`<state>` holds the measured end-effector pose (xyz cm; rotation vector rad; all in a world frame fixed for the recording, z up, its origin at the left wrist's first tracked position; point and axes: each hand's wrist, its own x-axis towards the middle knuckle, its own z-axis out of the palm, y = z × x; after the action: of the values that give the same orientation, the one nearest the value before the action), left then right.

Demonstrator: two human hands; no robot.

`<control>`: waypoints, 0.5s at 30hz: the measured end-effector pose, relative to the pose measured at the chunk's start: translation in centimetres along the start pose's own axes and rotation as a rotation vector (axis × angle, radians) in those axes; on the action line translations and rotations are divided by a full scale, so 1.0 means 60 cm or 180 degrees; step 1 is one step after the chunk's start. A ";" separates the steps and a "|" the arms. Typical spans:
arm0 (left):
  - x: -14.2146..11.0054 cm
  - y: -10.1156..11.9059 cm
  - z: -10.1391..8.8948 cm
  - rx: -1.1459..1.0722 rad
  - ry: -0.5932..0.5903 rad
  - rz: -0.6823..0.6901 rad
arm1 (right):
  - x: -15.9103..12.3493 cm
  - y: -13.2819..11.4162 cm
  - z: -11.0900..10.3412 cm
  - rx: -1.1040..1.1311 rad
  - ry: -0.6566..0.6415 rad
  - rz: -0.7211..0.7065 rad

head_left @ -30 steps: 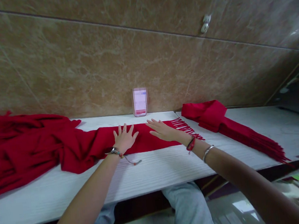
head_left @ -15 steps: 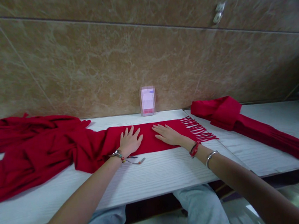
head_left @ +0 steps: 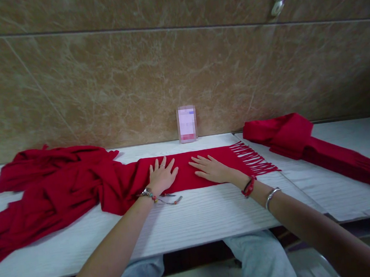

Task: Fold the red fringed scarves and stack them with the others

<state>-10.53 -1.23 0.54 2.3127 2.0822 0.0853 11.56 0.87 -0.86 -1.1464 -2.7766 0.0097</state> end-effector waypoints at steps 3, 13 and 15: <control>0.000 0.000 0.000 0.0000 0.0054 -0.0001 | 0.002 -0.003 -0.006 0.0037 0.0182 0.0080; -0.006 0.001 -0.010 0.0049 0.0456 0.0308 | 0.004 -0.028 -0.003 0.0376 0.0110 -0.0142; -0.012 0.003 -0.024 0.0031 0.0532 0.0985 | 0.005 -0.019 -0.007 0.0642 0.0304 -0.0178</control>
<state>-10.54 -2.01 1.99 2.6997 1.7698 0.2845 10.64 0.24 -0.34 -0.9930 -2.6509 0.2181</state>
